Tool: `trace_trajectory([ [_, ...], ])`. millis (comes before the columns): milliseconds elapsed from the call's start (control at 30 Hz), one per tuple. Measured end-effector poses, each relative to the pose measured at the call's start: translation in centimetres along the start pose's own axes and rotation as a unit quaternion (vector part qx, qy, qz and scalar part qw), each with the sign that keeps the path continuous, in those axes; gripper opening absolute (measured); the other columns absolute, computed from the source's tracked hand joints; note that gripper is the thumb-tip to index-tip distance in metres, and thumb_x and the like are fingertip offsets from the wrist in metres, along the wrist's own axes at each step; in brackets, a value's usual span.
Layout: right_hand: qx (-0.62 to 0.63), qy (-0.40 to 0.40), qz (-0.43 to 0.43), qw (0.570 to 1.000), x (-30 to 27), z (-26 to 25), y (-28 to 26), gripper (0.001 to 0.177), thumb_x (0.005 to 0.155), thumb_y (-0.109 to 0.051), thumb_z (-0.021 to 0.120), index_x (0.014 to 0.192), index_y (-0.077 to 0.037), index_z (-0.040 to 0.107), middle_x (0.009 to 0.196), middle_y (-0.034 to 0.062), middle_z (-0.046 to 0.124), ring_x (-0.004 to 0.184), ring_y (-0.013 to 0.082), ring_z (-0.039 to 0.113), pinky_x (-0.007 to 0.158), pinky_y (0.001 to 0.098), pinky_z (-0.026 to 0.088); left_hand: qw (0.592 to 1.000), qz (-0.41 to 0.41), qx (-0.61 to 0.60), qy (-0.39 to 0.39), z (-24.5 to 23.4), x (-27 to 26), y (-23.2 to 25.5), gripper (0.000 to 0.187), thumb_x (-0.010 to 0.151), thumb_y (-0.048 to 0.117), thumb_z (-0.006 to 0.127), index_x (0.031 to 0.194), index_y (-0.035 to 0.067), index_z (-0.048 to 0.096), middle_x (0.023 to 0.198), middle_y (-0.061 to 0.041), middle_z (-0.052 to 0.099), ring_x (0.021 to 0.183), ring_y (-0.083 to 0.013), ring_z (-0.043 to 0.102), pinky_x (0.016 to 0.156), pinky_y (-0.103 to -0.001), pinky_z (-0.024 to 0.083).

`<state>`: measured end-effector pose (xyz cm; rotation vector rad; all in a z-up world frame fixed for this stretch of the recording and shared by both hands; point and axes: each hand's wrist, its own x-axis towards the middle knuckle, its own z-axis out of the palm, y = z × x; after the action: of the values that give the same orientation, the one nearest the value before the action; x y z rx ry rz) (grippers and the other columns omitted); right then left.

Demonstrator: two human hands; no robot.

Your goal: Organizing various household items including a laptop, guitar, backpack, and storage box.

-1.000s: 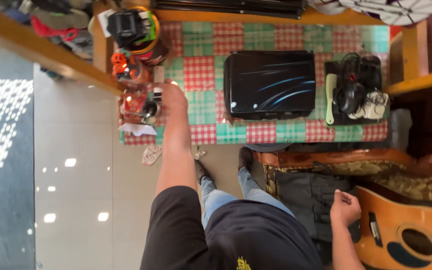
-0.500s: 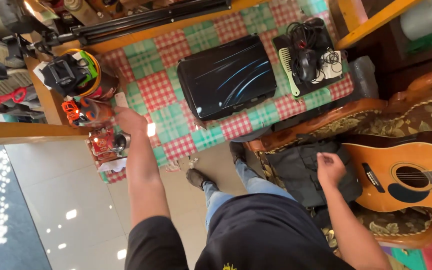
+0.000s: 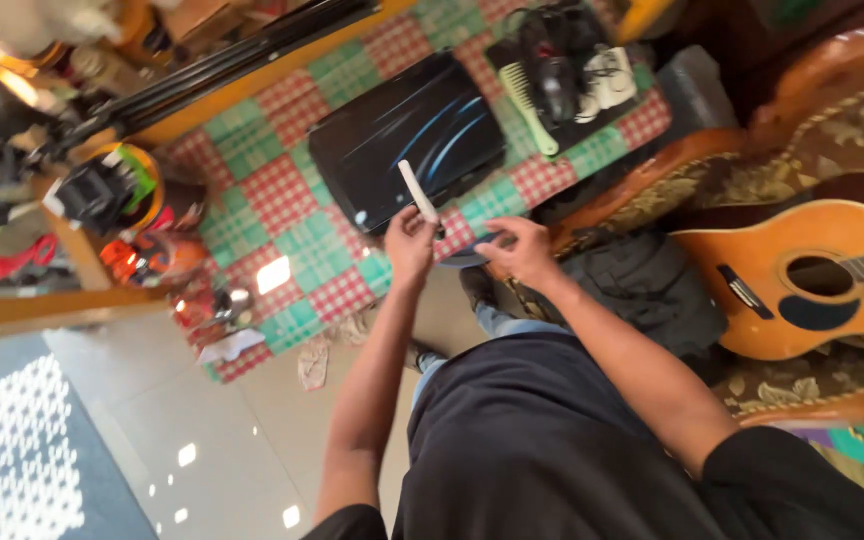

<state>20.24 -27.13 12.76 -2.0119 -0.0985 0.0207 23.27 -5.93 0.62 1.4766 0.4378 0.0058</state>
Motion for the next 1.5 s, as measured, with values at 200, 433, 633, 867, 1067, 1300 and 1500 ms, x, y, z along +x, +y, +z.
trace_trajectory([
  [200, -0.031, 0.025, -0.012, 0.999, 0.9, -1.3, 1.8, 0.036, 0.083, -0.014, 0.085, 0.113, -0.001, 0.072, 0.094, 0.0096, 0.077, 0.076, 0.0148, 0.075, 0.068, 0.0296, 0.060, 1.000, -0.027, -0.005, -0.007, 9.7, -2.3, 1.0, 0.047, 0.086, 0.016, 0.079, 0.126, -0.004, 0.065, 0.109, -0.013, 0.077, 0.097, -0.0198, 0.074, 0.081, -0.032, 0.058],
  [433, -0.004, 0.081, 0.043, 0.996, 1.7, -4.2, 4.3, 0.023, 0.090, -0.010, 0.079, 0.109, 0.001, 0.072, 0.086, 0.0078, 0.077, 0.077, 0.0132, 0.076, 0.069, 0.0287, 0.060, 0.995, -0.015, 0.102, -0.007, 15.0, -3.0, 3.7, 0.039, 0.081, 0.025, 0.081, 0.111, -0.001, 0.076, 0.101, -0.012, 0.081, 0.092, -0.0185, 0.077, 0.084, -0.031, 0.057],
  [633, 0.028, 0.076, 0.065, 0.995, 4.1, -6.7, 7.0, 0.024, 0.093, -0.009, 0.075, 0.115, 0.001, 0.072, 0.092, 0.0091, 0.078, 0.083, 0.0143, 0.076, 0.072, 0.0288, 0.060, 0.982, -0.046, 0.181, 0.029, 18.8, 0.2, 4.0, 0.044, 0.073, 0.032, 0.085, 0.104, 0.000, 0.078, 0.094, -0.011, 0.080, 0.085, -0.0194, 0.077, 0.080, -0.034, 0.059],
  [867, 0.029, 0.109, 0.082, 0.990, 2.8, -12.4, 11.0, 0.035, 0.093, -0.015, 0.078, 0.122, 0.002, 0.069, 0.106, 0.0119, 0.076, 0.093, 0.0147, 0.073, 0.077, 0.0304, 0.061, 0.904, 0.123, 0.408, 0.038, 22.1, 12.5, 8.6, 0.035, 0.067, 0.027, 0.086, 0.092, 0.004, 0.079, 0.089, -0.018, 0.076, 0.085, -0.0369, 0.073, 0.077, -0.047, 0.059],
  [1067, 0.020, 0.213, 0.173, 0.961, -4.0, -17.3, 15.9, 0.035, 0.093, -0.018, 0.079, 0.122, 0.001, 0.071, 0.102, 0.0085, 0.077, 0.089, 0.0116, 0.071, 0.079, 0.0265, 0.057, 0.788, 0.156, 0.596, 0.013, 24.7, 23.7, 8.0, 0.031, 0.069, 0.022, 0.086, 0.091, 0.003, 0.076, 0.104, -0.018, 0.071, 0.107, -0.0408, 0.064, 0.079, -0.048, 0.060],
  [1300, 0.019, 0.260, 0.253, 0.932, -9.1, -19.7, 18.5, 0.032, 0.093, -0.017, 0.078, 0.117, 0.002, 0.072, 0.099, 0.0078, 0.077, 0.082, 0.0091, 0.068, 0.075, 0.0244, 0.055, 0.847, 0.069, 0.527, 0.037, 27.0, 26.0, 8.8, 0.034, 0.073, 0.024, 0.084, 0.098, 0.003, 0.075, 0.104, -0.020, 0.074, 0.100, -0.0393, 0.072, 0.086, -0.047, 0.060],
  [1500, 0.049, 0.259, 0.263, 0.928, -8.1, -19.3, 19.4, 0.031, 0.093, -0.016, 0.078, 0.117, 0.003, 0.071, 0.099, 0.0076, 0.076, 0.083, 0.0082, 0.068, 0.075, 0.0242, 0.056, 0.853, 0.000, 0.520, 0.027, 29.8, 26.3, 5.7, 0.052, 0.066, 0.041, 0.093, 0.094, 0.003, 0.074, 0.107, -0.021, 0.074, 0.099, -0.0371, 0.073, 0.084, -0.046, 0.060],
])
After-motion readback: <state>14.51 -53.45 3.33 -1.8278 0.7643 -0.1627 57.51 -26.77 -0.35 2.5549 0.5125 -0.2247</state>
